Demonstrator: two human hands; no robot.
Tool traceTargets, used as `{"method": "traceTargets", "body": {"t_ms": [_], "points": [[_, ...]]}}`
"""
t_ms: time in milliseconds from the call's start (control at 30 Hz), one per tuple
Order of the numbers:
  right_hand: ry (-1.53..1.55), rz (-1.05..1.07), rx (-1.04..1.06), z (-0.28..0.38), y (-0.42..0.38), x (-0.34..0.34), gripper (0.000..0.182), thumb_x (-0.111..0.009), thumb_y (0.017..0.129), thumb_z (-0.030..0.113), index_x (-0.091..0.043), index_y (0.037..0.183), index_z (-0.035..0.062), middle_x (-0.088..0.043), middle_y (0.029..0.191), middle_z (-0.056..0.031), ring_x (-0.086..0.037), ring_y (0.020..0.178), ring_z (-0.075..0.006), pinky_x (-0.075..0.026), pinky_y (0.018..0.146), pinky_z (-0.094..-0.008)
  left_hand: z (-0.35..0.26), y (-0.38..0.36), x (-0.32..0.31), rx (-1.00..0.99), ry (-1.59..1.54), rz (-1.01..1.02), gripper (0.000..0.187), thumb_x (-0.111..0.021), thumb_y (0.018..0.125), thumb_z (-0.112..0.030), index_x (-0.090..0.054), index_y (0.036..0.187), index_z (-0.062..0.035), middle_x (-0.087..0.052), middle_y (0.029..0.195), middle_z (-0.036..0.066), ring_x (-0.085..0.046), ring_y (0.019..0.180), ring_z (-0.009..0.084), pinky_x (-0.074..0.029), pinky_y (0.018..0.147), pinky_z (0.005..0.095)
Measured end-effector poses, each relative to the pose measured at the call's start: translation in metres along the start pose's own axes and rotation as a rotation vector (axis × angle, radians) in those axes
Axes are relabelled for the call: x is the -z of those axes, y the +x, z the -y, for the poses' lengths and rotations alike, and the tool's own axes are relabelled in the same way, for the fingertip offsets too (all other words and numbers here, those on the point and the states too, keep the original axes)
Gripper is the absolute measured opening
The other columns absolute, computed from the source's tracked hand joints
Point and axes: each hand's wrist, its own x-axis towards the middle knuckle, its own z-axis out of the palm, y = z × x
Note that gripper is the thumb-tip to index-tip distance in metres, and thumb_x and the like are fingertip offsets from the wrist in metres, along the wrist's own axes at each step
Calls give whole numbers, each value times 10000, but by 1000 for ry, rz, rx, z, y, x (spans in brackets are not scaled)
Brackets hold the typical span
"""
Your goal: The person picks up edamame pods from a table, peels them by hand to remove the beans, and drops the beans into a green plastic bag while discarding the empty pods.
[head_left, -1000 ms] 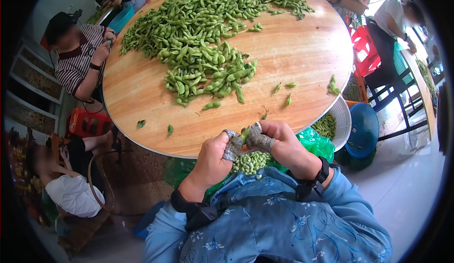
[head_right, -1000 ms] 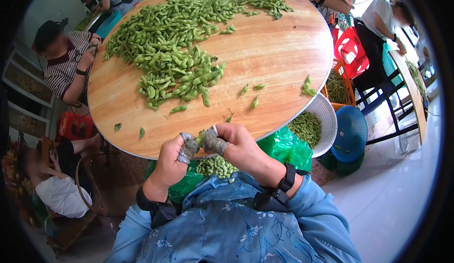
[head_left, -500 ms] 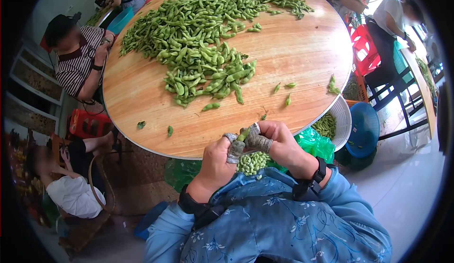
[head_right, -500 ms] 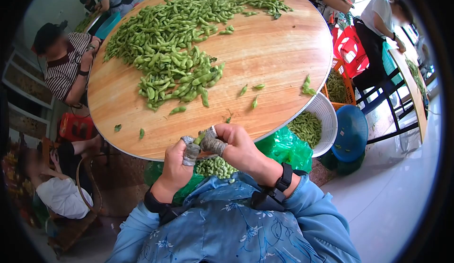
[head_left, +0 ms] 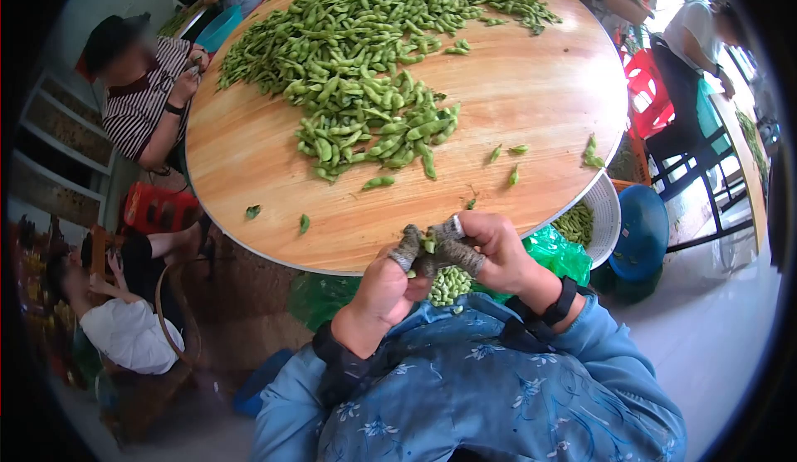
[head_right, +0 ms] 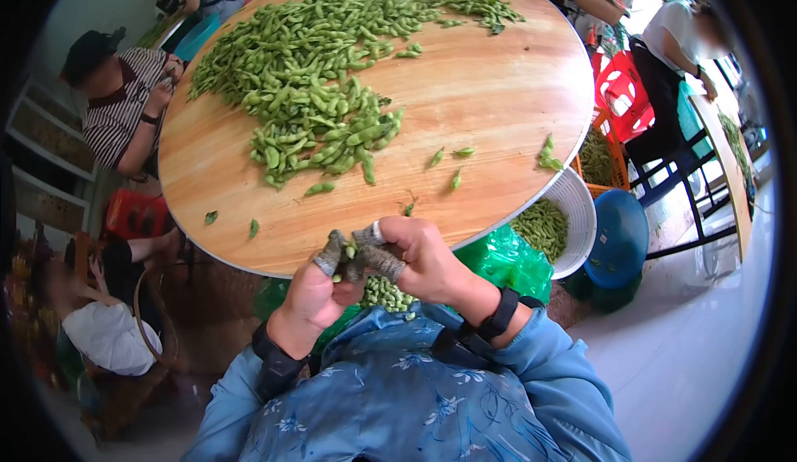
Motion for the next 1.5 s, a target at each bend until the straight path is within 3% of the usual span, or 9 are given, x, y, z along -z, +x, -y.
{"method": "traceTargets", "body": {"t_ms": [100,200,600,833,1000,1100,1167,1233,1500], "points": [[352,-77,-194,2,1,-1,160,-556,847,108,-556,922,-33,-593,846,-39,-561,788,-95,-459,708,-238,-1,-2,-8,-171,212,-121,190,-414,913,-175,-548,901,-41,-534,669,30,-487,570,100,-400,521,238],[397,-138,-308,12,0,5,173,-554,851,112,-557,952,-29,-597,865,-32,-565,798,-96,-466,731,-249,-7,-6,-8,-593,1195,-48,141,-511,813,-95,-534,898,15,-572,724,190,-586,682,322,-446,609,360],[446,-10,-399,8,2,-1,167,-564,836,116,-569,935,-18,-599,841,-25,-548,788,-82,-437,729,-232,-2,-3,-2,-1044,1777,-219,168,-554,668,-57,-526,825,-3,-540,638,150,-545,577,336,-430,515,408],[356,-63,-166,9,4,-10,144,-601,787,74,-567,893,-18,-600,788,-47,-560,742,-124,-442,639,-259,8,-1,-2,-890,1177,-197,123,-521,785,-106,-530,865,-14,-557,667,119,-572,620,277,-437,521,339],[-300,-68,113,7,5,-5,127,-624,753,68,-567,845,2,-560,714,-99,-559,667,-217,-426,578,-300,5,2,1,-229,92,-49,151,-413,903,-145,-523,940,-48,-506,709,-31,-488,581,66,-412,527,210],[-518,-81,225,1,6,-6,116,-617,765,75,-566,841,3,-560,727,-98,-557,652,-214,-424,569,-309,-3,1,-4,-218,327,-69,158,-409,908,-168,-511,956,-57,-481,687,-42,-475,554,71,-411,527,207],[307,-145,-280,-2,7,-7,123,-572,828,103,-564,871,-12,-595,814,-36,-558,730,-108,-445,605,-265,-2,2,6,-407,773,-97,106,-449,858,-94,-500,890,-7,-566,697,63,-574,631,169,-426,523,308],[387,-72,-313,8,10,-4,154,-531,867,120,-560,912,-24,-591,865,-6,-531,797,-54,-454,664,-226,-6,0,0,-765,1564,-194,88,-485,825,-71,-498,885,-8,-559,650,138,-574,588,280,-428,512,338],[318,-78,-160,3,6,-8,146,-593,811,95,-559,900,-16,-597,805,-50,-559,756,-108,-450,659,-252,4,-1,-14,-588,708,-104,140,-450,880,-119,-525,906,-3,-573,688,42,-535,570,165,-400,491,293]]}}
